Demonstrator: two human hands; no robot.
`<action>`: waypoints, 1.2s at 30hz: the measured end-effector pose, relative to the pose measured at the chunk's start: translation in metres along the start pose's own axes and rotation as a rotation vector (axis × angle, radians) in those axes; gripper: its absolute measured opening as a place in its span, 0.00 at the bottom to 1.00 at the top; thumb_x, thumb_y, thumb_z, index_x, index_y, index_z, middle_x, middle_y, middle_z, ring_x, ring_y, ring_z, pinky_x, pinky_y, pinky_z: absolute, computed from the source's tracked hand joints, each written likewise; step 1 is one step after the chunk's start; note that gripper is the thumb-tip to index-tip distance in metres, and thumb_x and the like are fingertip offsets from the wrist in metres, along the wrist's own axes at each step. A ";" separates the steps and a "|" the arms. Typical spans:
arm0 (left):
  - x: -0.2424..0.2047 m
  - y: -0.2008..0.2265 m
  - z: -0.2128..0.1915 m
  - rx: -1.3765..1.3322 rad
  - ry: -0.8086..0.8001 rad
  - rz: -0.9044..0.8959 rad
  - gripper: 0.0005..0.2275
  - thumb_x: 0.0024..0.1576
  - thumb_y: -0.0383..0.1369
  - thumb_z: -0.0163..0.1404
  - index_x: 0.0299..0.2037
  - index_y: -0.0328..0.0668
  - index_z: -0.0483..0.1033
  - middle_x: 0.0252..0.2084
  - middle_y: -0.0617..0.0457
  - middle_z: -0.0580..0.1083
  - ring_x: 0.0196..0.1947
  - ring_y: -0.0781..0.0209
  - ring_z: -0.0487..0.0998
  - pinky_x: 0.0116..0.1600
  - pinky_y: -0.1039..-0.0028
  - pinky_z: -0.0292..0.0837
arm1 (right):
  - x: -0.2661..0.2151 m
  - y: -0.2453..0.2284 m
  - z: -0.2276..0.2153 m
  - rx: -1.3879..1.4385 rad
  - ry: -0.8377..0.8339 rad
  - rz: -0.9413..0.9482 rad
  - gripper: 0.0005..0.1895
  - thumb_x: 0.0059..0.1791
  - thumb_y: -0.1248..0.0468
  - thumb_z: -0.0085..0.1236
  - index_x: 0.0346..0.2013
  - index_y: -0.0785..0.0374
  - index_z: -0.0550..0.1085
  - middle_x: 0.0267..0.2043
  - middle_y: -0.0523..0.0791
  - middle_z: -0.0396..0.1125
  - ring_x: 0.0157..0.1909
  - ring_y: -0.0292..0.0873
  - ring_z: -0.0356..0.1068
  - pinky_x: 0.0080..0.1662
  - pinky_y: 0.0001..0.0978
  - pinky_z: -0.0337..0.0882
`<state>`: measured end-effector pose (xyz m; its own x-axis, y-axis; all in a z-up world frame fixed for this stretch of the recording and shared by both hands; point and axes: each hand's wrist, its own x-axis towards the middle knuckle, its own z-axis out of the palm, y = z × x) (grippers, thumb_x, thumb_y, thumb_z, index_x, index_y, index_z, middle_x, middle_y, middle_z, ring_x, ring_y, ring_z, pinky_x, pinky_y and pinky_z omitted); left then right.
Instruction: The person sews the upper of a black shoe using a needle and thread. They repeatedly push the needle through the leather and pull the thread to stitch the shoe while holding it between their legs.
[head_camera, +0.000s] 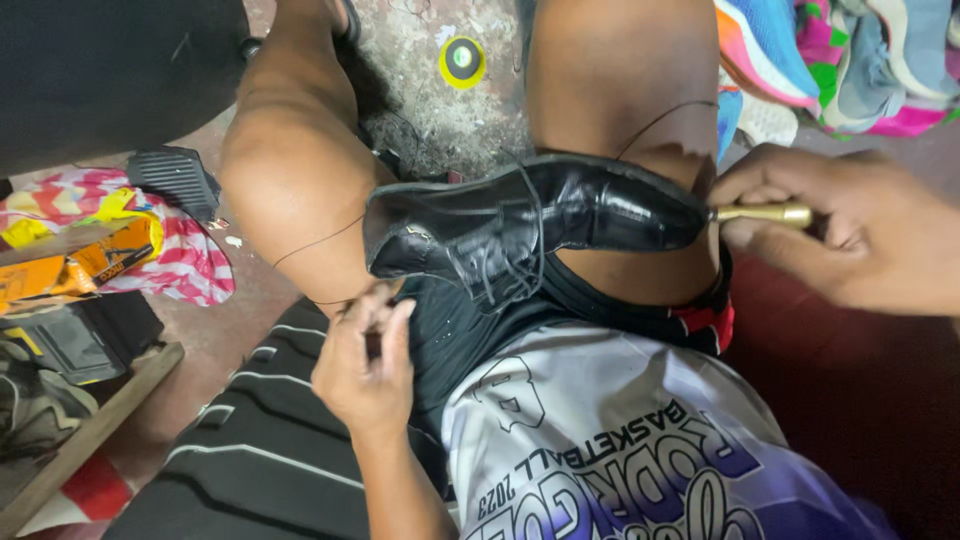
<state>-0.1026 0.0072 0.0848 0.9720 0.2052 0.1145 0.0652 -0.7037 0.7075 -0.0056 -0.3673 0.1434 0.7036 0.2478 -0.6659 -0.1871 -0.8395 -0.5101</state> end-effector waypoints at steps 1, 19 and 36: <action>-0.003 -0.005 -0.002 -0.057 0.019 -0.013 0.10 0.57 0.21 0.64 0.45 0.36 0.77 0.40 0.47 0.79 0.36 0.60 0.80 0.45 0.74 0.76 | -0.003 0.002 0.003 0.040 0.013 -0.029 0.13 0.48 0.63 0.60 0.48 0.56 0.77 0.34 0.40 0.76 0.26 0.37 0.71 0.28 0.33 0.67; -0.002 -0.020 -0.003 -0.050 -0.064 -0.012 0.09 0.55 0.24 0.66 0.43 0.38 0.82 0.43 0.52 0.70 0.35 0.67 0.73 0.35 0.76 0.71 | 0.000 0.008 0.003 0.046 0.086 -0.145 0.12 0.48 0.67 0.58 0.46 0.60 0.78 0.36 0.42 0.77 0.37 0.35 0.77 0.39 0.28 0.76; 0.025 -0.026 -0.005 -1.311 -0.354 -0.593 0.06 0.64 0.26 0.54 0.45 0.28 0.77 0.38 0.47 0.73 0.33 0.65 0.73 0.36 0.76 0.74 | 0.000 0.004 0.002 0.072 0.135 -0.255 0.12 0.47 0.68 0.59 0.45 0.63 0.76 0.38 0.44 0.77 0.39 0.39 0.79 0.43 0.30 0.76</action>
<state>-0.0809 0.0338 0.0731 0.8925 -0.0719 -0.4452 0.4050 0.5622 0.7211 -0.0074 -0.3698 0.1399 0.8182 0.3757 -0.4352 -0.0371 -0.7209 -0.6921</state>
